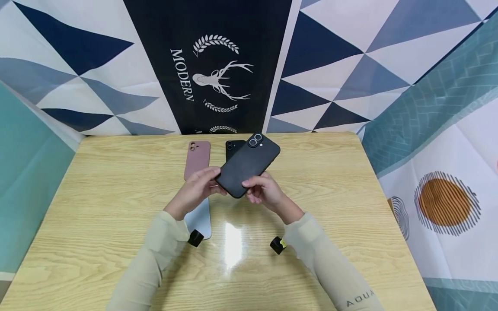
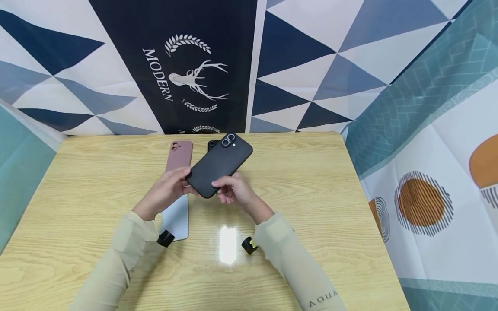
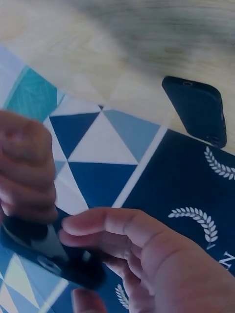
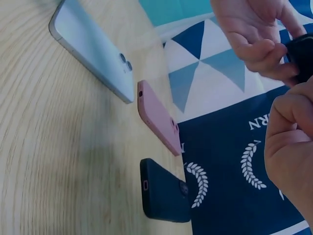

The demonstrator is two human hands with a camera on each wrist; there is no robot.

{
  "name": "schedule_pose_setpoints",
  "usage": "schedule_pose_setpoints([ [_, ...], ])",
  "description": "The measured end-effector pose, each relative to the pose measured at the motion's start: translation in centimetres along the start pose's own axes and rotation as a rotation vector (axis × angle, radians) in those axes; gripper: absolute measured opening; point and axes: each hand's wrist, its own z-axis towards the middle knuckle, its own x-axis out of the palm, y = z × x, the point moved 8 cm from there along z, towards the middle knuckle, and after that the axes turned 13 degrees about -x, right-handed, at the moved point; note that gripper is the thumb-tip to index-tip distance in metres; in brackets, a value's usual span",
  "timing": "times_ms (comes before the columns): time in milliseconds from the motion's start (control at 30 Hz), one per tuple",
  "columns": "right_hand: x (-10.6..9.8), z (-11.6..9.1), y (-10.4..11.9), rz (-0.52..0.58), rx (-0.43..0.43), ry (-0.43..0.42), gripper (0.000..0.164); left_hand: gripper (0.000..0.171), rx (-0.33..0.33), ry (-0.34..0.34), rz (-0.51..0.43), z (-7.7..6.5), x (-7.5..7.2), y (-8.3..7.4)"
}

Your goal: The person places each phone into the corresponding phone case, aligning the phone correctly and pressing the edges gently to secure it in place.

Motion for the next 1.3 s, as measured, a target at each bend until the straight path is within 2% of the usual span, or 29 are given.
schedule_pose_setpoints([
  [133, -0.4, -0.3, -0.3, -0.002, 0.047, -0.001, 0.029, 0.032, -0.023, -0.07, 0.034, -0.1, -0.8, 0.1],
  [267, -0.7, -0.5, -0.4, -0.001, 0.082, -0.008, 0.026, 0.041, -0.072, -0.069, 0.102, 0.0, -0.5, 0.7],
  [367, -0.7, -0.7, -0.1, -0.01, 0.083, 0.026, 0.025, 0.041, -0.07, -0.071, 0.129, -0.1, -0.3, 0.9],
  [467, -1.0, -0.7, 0.2, -0.036, 0.055, 0.047, 0.025, 0.042, -0.043, -0.091, 0.117, -0.2, -0.4, 0.9],
  [533, -1.7, -0.6, 0.6, -0.06, 0.019, -0.001, 0.021, 0.043, -0.023, -0.103, 0.101, -0.3, -0.6, 0.9],
  [667, -3.4, -0.3, 1.6, -0.12, -0.077, -0.188, 0.006, 0.043, 0.004, -0.126, 0.083, 0.0, -0.9, 1.0],
  [733, -4.0, -0.3, 2.0, -0.168, -0.104, -0.272, 0.017, 0.042, 0.002, -0.143, 0.072, 0.2, -1.0, 1.2],
  [867, -4.8, -0.3, 2.2, -0.278, -0.112, -0.368, 0.032, 0.04, -0.05, -0.201, 0.044, 0.9, -1.3, 1.8],
  [1067, -5.9, -0.6, 2.1, -0.378, -0.095, -0.45, 0.03, 0.043, -0.148, -0.352, 0.108, 1.6, -1.6, 2.3],
  [1300, -6.4, -0.8, 1.6, -0.408, -0.051, -0.464, 0.031, 0.049, -0.124, -0.442, 0.124, 1.8, -1.6, 1.9],
])
